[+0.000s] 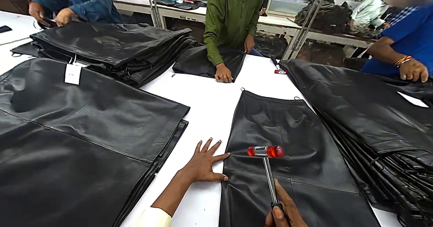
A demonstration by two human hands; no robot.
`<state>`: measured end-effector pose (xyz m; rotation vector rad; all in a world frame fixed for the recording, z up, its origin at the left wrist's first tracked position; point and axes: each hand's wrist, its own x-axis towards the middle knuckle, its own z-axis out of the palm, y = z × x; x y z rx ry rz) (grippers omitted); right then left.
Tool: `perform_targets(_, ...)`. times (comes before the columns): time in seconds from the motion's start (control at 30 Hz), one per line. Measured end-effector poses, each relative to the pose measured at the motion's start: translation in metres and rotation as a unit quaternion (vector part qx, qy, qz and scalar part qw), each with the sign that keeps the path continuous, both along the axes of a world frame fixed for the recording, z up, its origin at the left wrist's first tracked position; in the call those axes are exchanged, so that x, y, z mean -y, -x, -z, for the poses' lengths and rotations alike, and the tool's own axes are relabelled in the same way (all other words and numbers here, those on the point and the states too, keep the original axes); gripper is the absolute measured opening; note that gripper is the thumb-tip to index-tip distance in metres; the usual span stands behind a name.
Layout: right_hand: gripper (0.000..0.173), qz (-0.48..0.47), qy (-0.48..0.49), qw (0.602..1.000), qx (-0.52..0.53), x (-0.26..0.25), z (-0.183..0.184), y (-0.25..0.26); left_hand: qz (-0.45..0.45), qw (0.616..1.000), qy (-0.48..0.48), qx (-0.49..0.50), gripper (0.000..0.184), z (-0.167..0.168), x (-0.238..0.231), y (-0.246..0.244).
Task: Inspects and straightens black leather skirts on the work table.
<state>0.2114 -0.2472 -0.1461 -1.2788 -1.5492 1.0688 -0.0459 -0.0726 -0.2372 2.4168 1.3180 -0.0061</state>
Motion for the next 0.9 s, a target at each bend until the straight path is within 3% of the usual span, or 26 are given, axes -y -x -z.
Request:
perform_targets(0.1, 0.052, 0.021, -0.105, 0.984, 0.144, -0.009, 0.031, 0.015, -0.001, 1.000, 0.007, -0.003, 0.091, 0.000, -0.001, 0.000)
perform_targets(0.2, 0.050, -0.037, -0.030, 0.952, 0.302, -0.015, 0.055, 0.017, -0.004, 1.000, 0.030, 0.001, 0.091, -0.004, -0.002, -0.002)
perform_targets(0.27, 0.050, -0.039, -0.031, 0.963, 0.266, -0.016, 0.043, 0.019, -0.003, 0.999, 0.041, 0.000, 0.090, -0.006, -0.003, -0.003)
perform_targets(0.37, 0.052, -0.006, -0.105, 0.980, 0.171, -0.009, 0.029, 0.023, -0.003, 0.999, 0.036, 0.005, 0.091, -0.004, -0.002, -0.001)
perform_targets(0.43, 0.049, 0.007, -0.123, 0.968, 0.219, -0.010, 0.044, 0.022, 0.000, 0.999, 0.038, 0.007, 0.092, -0.003, -0.003, 0.000)
perform_targets(0.5, 0.049, -0.037, -0.041, 0.958, 0.282, -0.016, 0.056, 0.016, 0.004, 0.999, 0.048, 0.005, 0.092, -0.004, -0.005, -0.001)
perform_targets(0.57, 0.049, -0.029, -0.038, 0.966, 0.252, -0.019, 0.050, 0.013, 0.009, 0.998, 0.054, 0.007, 0.093, -0.004, -0.006, 0.000)
perform_targets(0.67, 0.050, 0.012, -0.114, 0.975, 0.189, -0.013, 0.036, 0.019, 0.008, 0.998, 0.055, 0.006, 0.093, -0.004, -0.006, 0.002)
perform_targets(0.73, 0.048, 0.004, -0.105, 0.967, 0.234, -0.011, 0.049, 0.022, 0.009, 0.999, 0.051, 0.006, 0.093, -0.002, -0.006, 0.002)
perform_targets(0.8, 0.049, -0.037, -0.035, 0.959, 0.280, -0.013, 0.059, 0.018, 0.014, 0.999, 0.047, 0.002, 0.093, -0.001, -0.006, 0.001)
perform_targets(0.9, 0.049, -0.013, -0.074, 0.972, 0.224, -0.015, 0.045, 0.019, 0.015, 0.998, 0.054, 0.003, 0.092, -0.005, -0.009, 0.002)
